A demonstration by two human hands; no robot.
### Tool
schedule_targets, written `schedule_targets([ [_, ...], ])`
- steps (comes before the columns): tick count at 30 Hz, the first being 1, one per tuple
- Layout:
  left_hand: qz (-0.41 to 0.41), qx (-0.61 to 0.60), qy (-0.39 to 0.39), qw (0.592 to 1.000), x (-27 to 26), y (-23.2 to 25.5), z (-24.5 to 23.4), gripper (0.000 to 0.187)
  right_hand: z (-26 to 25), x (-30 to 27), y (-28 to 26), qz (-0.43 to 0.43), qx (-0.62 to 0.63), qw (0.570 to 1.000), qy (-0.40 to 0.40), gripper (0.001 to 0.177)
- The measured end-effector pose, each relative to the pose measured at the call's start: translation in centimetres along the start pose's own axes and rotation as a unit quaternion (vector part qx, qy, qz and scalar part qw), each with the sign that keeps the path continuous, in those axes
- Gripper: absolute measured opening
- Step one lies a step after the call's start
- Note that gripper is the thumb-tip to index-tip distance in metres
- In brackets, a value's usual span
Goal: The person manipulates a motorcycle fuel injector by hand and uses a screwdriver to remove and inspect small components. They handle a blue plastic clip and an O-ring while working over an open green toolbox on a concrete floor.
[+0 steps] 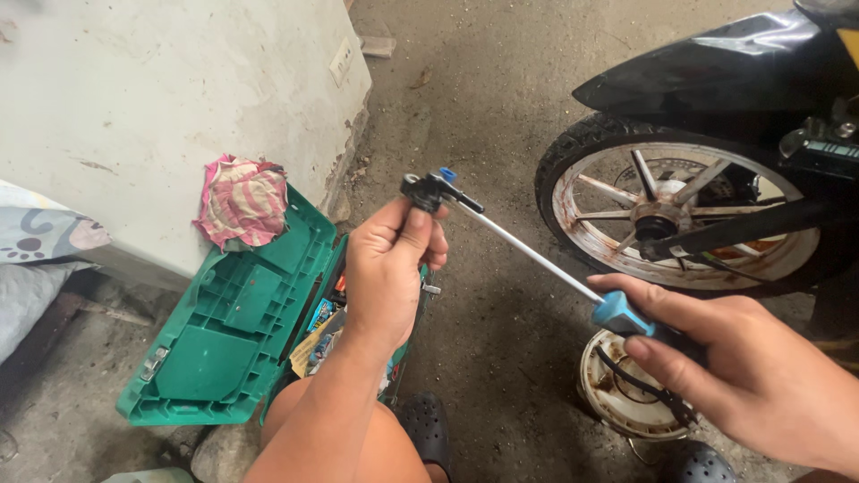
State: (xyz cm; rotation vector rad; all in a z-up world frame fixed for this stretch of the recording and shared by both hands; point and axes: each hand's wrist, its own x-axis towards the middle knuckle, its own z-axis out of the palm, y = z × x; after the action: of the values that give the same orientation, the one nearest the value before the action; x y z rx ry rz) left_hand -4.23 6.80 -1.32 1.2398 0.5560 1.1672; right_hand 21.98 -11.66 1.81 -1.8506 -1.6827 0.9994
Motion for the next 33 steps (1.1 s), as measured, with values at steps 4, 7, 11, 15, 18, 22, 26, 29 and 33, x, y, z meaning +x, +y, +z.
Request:
schedule_targets([
  [4,0.002,-0.016,0.001,1.000,0.0,-0.6,-0.1,0.028,0.2,0.1,-1.7,-0.033,-0.014,0.999,0.008,0.067],
  [7,-0.011,-0.062,0.022,0.998,0.0,-1.3,0.3,0.030,0.6,-0.2,-4.2,0.115,-0.017,0.993,-0.026,0.067],
  [11,-0.047,-0.100,0.084,0.990,0.4,-1.8,0.3,0.039,1.3,-0.1,-5.7,0.149,-0.047,0.987,-0.047,0.069],
  [15,-0.053,-0.122,0.103,0.986,0.6,-2.0,0.9,0.043,2.2,-0.2,-5.8,0.134,-0.085,0.986,-0.055,0.069],
  [18,-0.058,-0.146,0.093,0.983,0.9,-2.1,0.7,0.043,2.6,-0.2,-5.6,0.140,-0.062,0.986,-0.060,0.066],
  [22,-0.076,-0.176,0.067,0.979,1.1,-2.1,0.2,0.048,2.9,0.1,-4.3,0.145,0.114,0.980,-0.068,0.061],
  [26,-0.092,-0.172,0.097,0.976,1.0,-1.8,0.3,0.045,3.9,0.2,-2.4,0.103,0.234,0.964,-0.073,0.057],
  [29,-0.083,-0.156,0.107,0.978,1.1,-2.1,0.5,0.042,4.0,0.2,-1.6,0.144,0.301,0.939,-0.079,0.056],
  [33,-0.069,-0.145,0.105,0.981,0.9,-2.2,0.6,0.041,4.1,0.0,-1.9,0.166,0.312,0.932,-0.084,0.053],
])
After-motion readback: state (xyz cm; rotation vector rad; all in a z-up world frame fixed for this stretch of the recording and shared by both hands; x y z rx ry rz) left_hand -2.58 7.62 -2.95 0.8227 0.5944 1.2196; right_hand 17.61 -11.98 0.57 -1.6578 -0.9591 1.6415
